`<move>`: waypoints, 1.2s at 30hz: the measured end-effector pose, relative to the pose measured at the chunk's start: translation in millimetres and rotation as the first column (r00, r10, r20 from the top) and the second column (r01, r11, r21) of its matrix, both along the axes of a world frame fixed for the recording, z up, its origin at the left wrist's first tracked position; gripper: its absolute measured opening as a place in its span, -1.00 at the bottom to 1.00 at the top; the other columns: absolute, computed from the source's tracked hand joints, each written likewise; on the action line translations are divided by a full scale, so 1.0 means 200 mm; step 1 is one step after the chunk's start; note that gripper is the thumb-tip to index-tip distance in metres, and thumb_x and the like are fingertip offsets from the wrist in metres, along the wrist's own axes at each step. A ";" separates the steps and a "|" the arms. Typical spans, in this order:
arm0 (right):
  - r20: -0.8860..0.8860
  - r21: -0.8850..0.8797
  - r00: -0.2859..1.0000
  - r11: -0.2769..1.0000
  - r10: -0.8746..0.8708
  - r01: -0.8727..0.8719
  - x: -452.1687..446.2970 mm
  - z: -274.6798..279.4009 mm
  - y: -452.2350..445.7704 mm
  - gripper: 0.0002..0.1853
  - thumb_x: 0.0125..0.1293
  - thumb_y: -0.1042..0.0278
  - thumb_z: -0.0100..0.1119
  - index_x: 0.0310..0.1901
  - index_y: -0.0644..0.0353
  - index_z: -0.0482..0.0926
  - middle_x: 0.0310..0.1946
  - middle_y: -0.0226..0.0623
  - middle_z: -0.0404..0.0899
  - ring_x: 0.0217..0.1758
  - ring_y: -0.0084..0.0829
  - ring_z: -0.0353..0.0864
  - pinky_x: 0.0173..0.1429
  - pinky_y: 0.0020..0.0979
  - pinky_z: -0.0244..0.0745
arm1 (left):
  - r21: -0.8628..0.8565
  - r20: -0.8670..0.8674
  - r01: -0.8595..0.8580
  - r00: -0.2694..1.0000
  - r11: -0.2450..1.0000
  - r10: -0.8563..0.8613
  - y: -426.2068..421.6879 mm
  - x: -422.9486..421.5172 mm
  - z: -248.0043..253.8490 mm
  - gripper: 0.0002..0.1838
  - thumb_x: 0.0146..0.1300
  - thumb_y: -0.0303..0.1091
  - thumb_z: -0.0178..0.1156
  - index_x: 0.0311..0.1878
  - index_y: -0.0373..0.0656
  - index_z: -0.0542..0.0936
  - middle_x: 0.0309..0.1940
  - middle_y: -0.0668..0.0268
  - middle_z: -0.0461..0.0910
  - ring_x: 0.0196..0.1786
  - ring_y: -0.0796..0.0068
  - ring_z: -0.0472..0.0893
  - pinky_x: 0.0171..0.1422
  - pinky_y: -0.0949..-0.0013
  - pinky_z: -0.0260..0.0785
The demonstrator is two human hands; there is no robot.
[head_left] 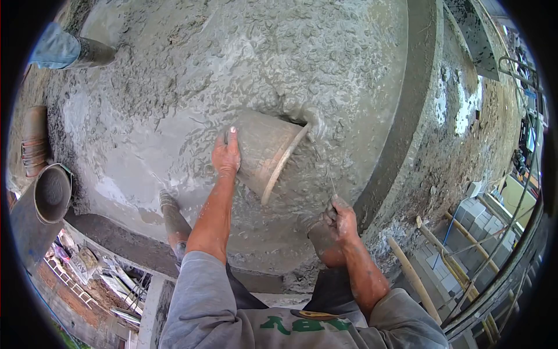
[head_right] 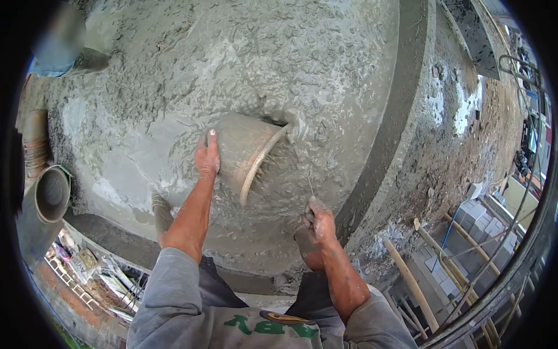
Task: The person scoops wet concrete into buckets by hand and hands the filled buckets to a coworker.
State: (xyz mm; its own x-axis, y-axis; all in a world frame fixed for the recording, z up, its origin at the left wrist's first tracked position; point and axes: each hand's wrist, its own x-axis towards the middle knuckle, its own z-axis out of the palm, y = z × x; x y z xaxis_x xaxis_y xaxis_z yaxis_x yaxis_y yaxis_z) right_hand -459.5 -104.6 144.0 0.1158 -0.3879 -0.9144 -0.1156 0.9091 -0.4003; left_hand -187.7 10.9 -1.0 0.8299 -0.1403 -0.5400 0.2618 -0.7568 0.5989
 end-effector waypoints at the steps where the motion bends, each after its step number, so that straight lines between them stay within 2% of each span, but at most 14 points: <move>1: -0.019 -0.017 1.000 1.000 -0.009 0.008 -0.01 0.04 -0.01 -0.84 0.24 0.37 0.09 -0.49 0.07 0.38 -0.68 -0.57 0.17 -0.71 -0.65 0.10 -0.57 -0.51 0.11 | -0.030 0.001 -0.005 1.000 1.000 0.005 -0.02 -0.04 0.01 -0.29 0.20 0.25 -0.05 0.12 -0.25 0.46 0.03 -0.01 0.50 0.13 0.12 0.45 0.21 0.30 0.21; 4: -0.007 -0.058 1.000 0.998 0.018 -0.019 -0.03 0.13 0.00 -0.88 0.25 0.40 0.08 -0.43 0.09 0.40 -0.63 -0.58 0.21 -0.70 -0.66 0.13 -0.54 -0.52 0.16 | 0.181 -0.184 0.085 0.982 0.980 -0.051 -0.06 -0.10 0.04 -0.25 0.22 0.27 -0.11 0.15 -0.26 0.43 0.04 -0.06 0.48 0.16 0.02 0.42 0.24 0.24 0.18; 10: -0.175 -0.124 0.981 0.987 0.080 -0.102 0.31 0.43 0.14 -0.87 0.23 0.32 0.11 -0.42 0.12 0.41 -0.62 -0.58 0.26 -0.64 -0.67 0.19 -0.50 -0.55 0.15 | -0.048 -0.273 0.041 0.961 0.998 -0.053 0.08 -0.09 -0.14 -0.15 0.20 0.35 -0.20 0.18 -0.32 0.37 0.10 -0.21 0.38 0.20 -0.09 0.35 0.26 0.12 0.15; 13: -0.274 -0.138 0.935 0.953 0.227 -0.272 0.47 0.49 0.29 -0.85 0.17 0.29 0.14 -0.41 0.14 0.43 -0.60 -0.55 0.32 -0.60 -0.68 0.24 -0.48 -0.55 0.15 | 0.032 -0.215 0.123 0.970 0.992 -0.114 0.29 -0.08 -0.06 -0.13 0.21 0.34 -0.22 0.14 -0.41 0.36 0.10 -0.24 0.36 0.20 -0.13 0.34 0.26 0.12 0.14; 18: -0.340 -0.149 0.878 0.903 0.336 -0.403 0.81 0.47 0.52 -0.85 0.10 0.30 0.11 -0.38 0.19 0.45 -0.58 -0.45 0.39 -0.53 -0.63 0.31 -0.46 -0.50 0.18 | -0.001 -0.334 -0.032 0.942 0.999 0.030 0.83 0.38 0.38 -0.26 0.27 0.21 -0.14 0.23 -0.30 0.32 0.21 -0.05 0.32 0.26 0.11 0.31 0.31 0.23 0.09; 20: -0.350 -0.094 0.853 0.891 0.387 -0.443 0.84 0.43 0.56 -0.81 0.07 0.31 0.10 -0.33 0.24 0.48 -0.56 -0.38 0.44 -0.49 -0.52 0.38 -0.40 -0.43 0.26 | 0.173 -0.155 0.054 0.987 0.983 -0.027 1.14 0.61 0.44 -0.32 0.27 0.21 -0.17 0.05 -0.28 0.46 -0.08 -0.06 0.52 -0.02 -0.01 0.48 0.11 0.15 0.24; 23: -0.449 -0.217 0.825 0.854 0.343 -0.473 0.84 0.26 0.57 -0.85 0.02 0.38 0.10 -0.43 0.30 0.50 -0.62 -0.41 0.37 -0.55 -0.53 0.31 -0.44 -0.43 0.19 | 0.185 -0.181 0.112 0.980 0.976 -0.078 1.56 1.05 0.63 -0.40 0.31 0.12 -0.12 -0.01 -0.32 0.49 -0.19 -0.03 0.54 -0.09 0.07 0.49 0.05 0.18 0.26; 25: -0.436 -0.168 0.822 0.864 0.367 -0.475 0.87 0.29 0.54 -0.79 0.01 0.38 0.11 -0.35 0.34 0.52 -0.53 -0.30 0.46 -0.45 -0.44 0.40 -0.35 -0.38 0.27 | 0.160 -0.085 0.054 0.996 0.986 -0.041 1.74 1.30 0.85 -0.47 0.33 0.04 -0.08 -0.11 -0.36 0.51 -0.38 0.13 0.51 -0.31 0.32 0.44 -0.13 0.28 0.28; 27: -0.462 -0.172 0.796 0.841 0.391 -0.512 0.89 0.28 0.51 -0.68 0.01 0.36 0.09 -0.18 0.33 0.53 -0.27 -0.12 0.51 -0.19 -0.25 0.47 -0.16 -0.28 0.33 | -0.115 -0.092 -0.221 0.973 0.969 0.211 1.73 1.44 1.21 -0.65 0.32 -0.08 0.00 -0.28 -0.23 0.49 -0.54 0.46 0.25 -0.50 0.64 0.23 -0.41 0.49 0.15; 28: -0.500 -0.192 0.772 0.819 0.392 -0.541 0.89 0.25 0.51 -0.60 0.02 0.35 0.07 -0.06 0.30 0.53 -0.05 0.01 0.53 0.02 -0.10 0.50 -0.01 -0.20 0.36 | -0.157 -0.108 -0.273 0.960 0.949 0.259 1.78 1.51 1.28 -0.65 0.32 -0.08 0.00 -0.30 -0.23 0.48 -0.53 0.44 0.30 -0.47 0.61 0.27 -0.37 0.47 0.21; 29: -0.443 -0.223 0.808 0.825 0.389 -0.519 0.88 0.26 0.50 -0.59 0.01 0.34 0.08 -0.06 0.29 0.53 -0.05 0.02 0.52 0.04 -0.08 0.49 0.00 -0.20 0.36 | -0.053 -0.074 -0.220 0.974 0.974 0.216 1.88 1.60 1.29 -0.55 0.26 -0.02 0.06 -0.02 -0.24 0.48 -0.38 0.34 0.46 -0.41 0.54 0.44 -0.39 0.49 0.25; 30: -0.390 -0.235 0.836 0.836 0.387 -0.496 0.86 0.30 0.50 -0.59 0.01 0.34 0.08 -0.05 0.28 0.53 -0.04 0.04 0.52 0.06 -0.07 0.48 0.01 -0.19 0.36 | -0.097 -0.051 -0.224 0.974 0.970 0.220 1.92 1.63 1.34 -0.55 0.26 -0.03 0.06 -0.01 -0.23 0.47 -0.39 0.34 0.46 -0.42 0.54 0.45 -0.43 0.50 0.22; 33: -0.453 -0.243 0.828 0.849 0.329 -0.470 0.81 0.70 0.43 -0.60 0.03 0.33 0.09 -0.06 0.28 0.55 -0.09 -0.01 0.55 -0.05 -0.06 0.53 -0.04 -0.20 0.38 | -0.133 -0.044 -0.247 0.969 0.960 0.244 1.86 1.61 1.51 -0.57 0.24 -0.04 0.08 -0.03 -0.23 0.47 -0.42 0.35 0.46 -0.45 0.55 0.47 -0.54 0.52 0.13; 36: -0.404 -0.352 0.864 0.821 0.299 -0.449 0.67 1.24 0.22 -0.64 0.03 0.32 0.12 -0.12 0.30 0.54 -0.23 -0.12 0.58 -0.22 -0.19 0.55 -0.15 -0.27 0.39 | -0.109 -0.155 -0.216 0.968 0.970 0.198 1.53 1.41 1.65 -0.69 0.26 -0.18 0.07 -0.16 -0.28 0.48 -0.47 0.35 0.42 -0.45 0.54 0.41 -0.43 0.44 0.27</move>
State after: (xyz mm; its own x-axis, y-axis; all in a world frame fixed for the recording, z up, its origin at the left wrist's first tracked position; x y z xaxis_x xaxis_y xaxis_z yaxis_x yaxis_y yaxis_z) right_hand -326.0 -60.2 393.0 0.0670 -0.7281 -0.6822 -0.5991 0.5174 -0.6111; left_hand 93.3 317.9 329.6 0.7643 -0.0469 -0.6431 0.4936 -0.5992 0.6303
